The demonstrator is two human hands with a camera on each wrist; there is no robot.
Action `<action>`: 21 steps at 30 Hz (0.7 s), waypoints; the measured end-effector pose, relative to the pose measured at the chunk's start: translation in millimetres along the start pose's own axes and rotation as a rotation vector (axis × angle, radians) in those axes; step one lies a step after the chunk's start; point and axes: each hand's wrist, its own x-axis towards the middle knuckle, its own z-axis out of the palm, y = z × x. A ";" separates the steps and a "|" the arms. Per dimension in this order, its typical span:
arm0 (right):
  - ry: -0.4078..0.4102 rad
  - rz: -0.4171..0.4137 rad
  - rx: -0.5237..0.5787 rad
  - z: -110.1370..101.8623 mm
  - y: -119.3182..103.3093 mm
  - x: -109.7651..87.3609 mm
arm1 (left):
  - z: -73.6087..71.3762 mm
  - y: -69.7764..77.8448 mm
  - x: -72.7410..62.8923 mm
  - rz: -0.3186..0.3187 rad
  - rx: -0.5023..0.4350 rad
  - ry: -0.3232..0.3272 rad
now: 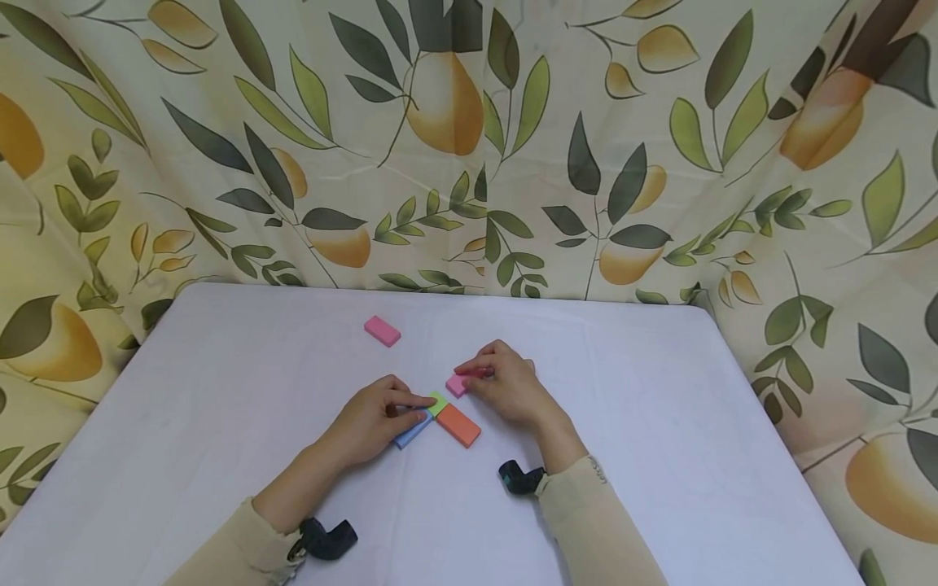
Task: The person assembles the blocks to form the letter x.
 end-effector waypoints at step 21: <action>-0.025 -0.008 0.004 1.3 -3.7 0.5 | 0.6 -1.4 1.0 -0.002 0.007 0.000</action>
